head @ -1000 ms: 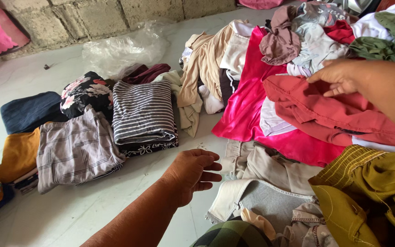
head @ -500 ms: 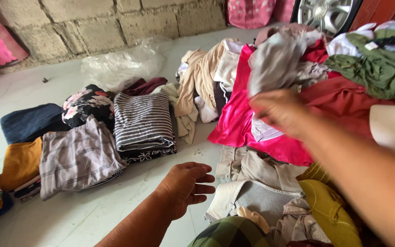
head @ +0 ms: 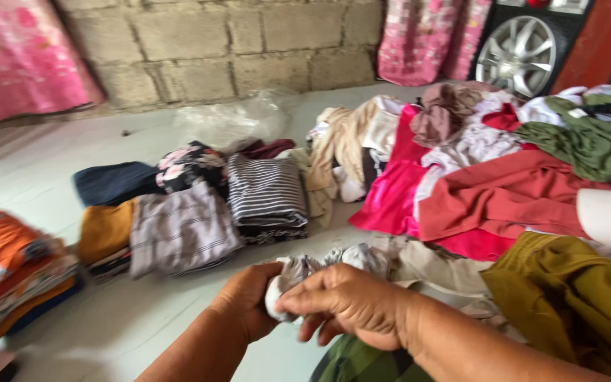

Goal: The person folds several garments on the floor, including a plaid shirt, an orange floral top, and a gray cartoon-print top. Each item is smoothed, folded into a compact rectangle, and placed into a growing stack.

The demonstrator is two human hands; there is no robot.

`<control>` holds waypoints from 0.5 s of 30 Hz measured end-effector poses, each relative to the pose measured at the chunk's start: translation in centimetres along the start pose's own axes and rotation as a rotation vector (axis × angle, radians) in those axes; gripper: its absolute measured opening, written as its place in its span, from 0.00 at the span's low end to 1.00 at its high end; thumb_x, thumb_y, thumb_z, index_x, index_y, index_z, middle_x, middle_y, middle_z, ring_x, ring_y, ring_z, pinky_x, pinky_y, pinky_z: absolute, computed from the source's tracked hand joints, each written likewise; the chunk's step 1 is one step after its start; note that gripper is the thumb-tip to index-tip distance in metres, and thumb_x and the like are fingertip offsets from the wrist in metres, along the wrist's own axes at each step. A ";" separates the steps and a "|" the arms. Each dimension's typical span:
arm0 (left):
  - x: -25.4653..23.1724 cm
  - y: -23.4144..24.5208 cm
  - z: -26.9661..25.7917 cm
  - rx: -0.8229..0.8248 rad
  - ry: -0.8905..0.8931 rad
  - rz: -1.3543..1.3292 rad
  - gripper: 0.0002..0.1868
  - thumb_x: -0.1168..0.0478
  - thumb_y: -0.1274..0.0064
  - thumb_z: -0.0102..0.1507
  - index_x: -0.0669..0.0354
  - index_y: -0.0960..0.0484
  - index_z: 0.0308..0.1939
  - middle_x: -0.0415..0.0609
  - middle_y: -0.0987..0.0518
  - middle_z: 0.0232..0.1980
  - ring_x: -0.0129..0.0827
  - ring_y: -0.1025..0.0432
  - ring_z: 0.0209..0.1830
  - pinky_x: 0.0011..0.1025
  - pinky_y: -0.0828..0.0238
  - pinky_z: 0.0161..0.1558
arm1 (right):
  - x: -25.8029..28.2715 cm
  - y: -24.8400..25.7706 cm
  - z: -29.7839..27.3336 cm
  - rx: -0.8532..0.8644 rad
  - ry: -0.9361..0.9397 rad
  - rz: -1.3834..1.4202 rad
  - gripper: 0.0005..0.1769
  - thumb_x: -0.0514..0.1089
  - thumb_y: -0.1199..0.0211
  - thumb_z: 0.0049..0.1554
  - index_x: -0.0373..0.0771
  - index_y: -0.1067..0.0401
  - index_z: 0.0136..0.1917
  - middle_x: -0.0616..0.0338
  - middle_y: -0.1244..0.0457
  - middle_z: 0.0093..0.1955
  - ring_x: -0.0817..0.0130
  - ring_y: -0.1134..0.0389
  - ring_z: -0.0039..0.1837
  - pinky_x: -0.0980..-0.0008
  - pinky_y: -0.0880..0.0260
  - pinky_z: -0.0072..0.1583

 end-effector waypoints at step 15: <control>-7.7 4.0 -13.7 0.121 -0.287 -0.188 0.14 0.66 0.60 0.68 0.72 0.20 0.47 0.60 0.15 0.43 0.46 0.18 0.45 0.40 0.18 0.50 | 0.6 -5.9 4.2 -0.211 0.242 -0.374 0.45 0.39 0.25 0.43 0.54 0.36 0.73 0.61 0.37 0.65 0.67 0.30 0.60 0.67 0.27 0.58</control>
Point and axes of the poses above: each hand's wrist, its own z-axis towards the middle knuckle, its own y-axis out of the back of the hand, x = y × z, the point moved 9 cm from there along z, towards the middle knuckle
